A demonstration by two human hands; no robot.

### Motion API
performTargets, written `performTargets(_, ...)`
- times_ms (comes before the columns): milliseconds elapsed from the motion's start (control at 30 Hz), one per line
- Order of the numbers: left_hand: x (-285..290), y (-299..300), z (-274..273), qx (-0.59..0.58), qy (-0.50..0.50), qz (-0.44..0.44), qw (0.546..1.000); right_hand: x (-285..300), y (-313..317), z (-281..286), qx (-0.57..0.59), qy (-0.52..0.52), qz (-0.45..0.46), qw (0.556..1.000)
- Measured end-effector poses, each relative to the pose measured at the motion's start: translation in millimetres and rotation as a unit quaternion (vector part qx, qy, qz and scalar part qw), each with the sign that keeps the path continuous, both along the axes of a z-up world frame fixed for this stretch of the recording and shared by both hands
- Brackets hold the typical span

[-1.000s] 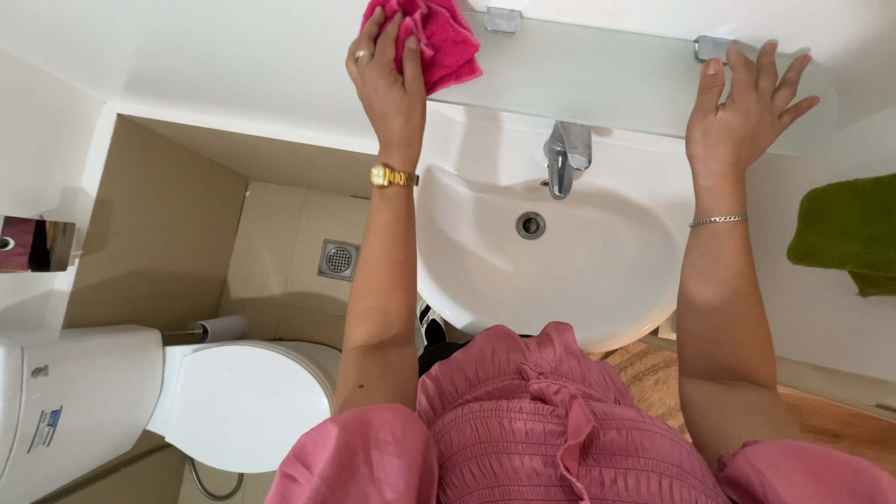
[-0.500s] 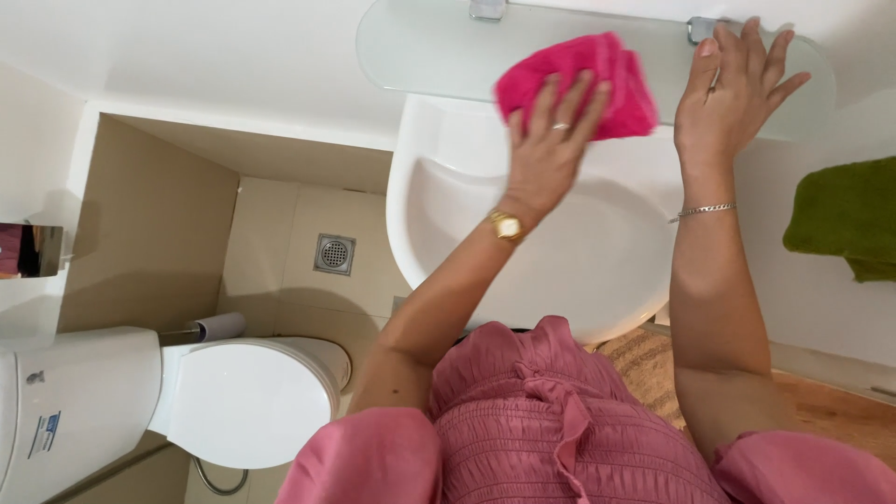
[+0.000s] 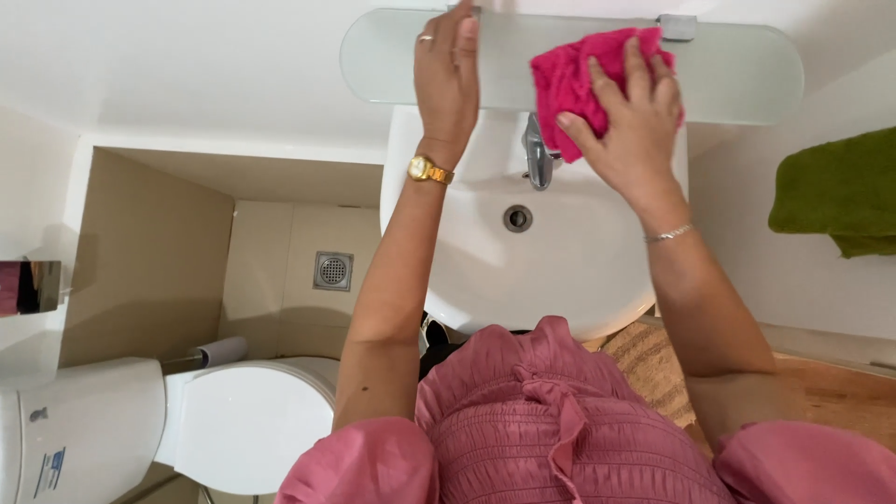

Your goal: The person cleans a bathroom sink and a glass shelf using a pink cloth. They wipe the glass shelf above the sink, then rinse the cloth under the faucet and wring it out. The person proceeds to wipe the sink basin and the faucet area thoroughly.

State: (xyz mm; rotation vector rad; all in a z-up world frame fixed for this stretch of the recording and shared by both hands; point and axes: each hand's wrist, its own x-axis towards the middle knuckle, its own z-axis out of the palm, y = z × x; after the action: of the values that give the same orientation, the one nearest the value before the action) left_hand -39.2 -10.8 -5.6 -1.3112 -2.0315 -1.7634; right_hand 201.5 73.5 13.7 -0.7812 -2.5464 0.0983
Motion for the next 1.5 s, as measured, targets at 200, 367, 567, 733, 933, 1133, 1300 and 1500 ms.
performTargets(200, 23, 2, 9, -0.104, -0.087, 0.081, 0.987, -96, 6, -8, -0.05, -0.012, -0.039, 0.998)
performTargets(367, 16, -1, 22, -0.122, -0.107, 0.069, 0.984, -129, 23, -16, 0.074, 0.093, 0.002, 0.993)
performTargets(567, 13, -3, 19, -0.124, -0.089, 0.07, 0.986, -64, 73, -11, 0.1, 0.118, -0.015, 0.988)
performTargets(733, 16, 0, 11, -0.114, -0.053, 0.087, 0.988, -27, 80, -9, 0.076, 0.132, -0.106, 0.983)
performTargets(933, 18, 0, 12, -0.101, -0.071, 0.074, 0.99, -96, 59, -19, 0.081, 0.142, -0.136, 0.977)
performTargets(1133, 15, 0, 14, -0.12, -0.034, 0.067, 0.99, -126, 42, -11, 0.078, 0.139, -0.079, 0.984)
performTargets(1300, 13, -3, 12, -0.132, -0.022, 0.069, 0.989, -60, 90, -26, 0.04, 0.125, -0.101, 0.986)
performTargets(1500, 18, -1, 12, -0.124, -0.045, 0.065, 0.989, -42, 95, -24, 0.086, 0.197, -0.103, 0.971)
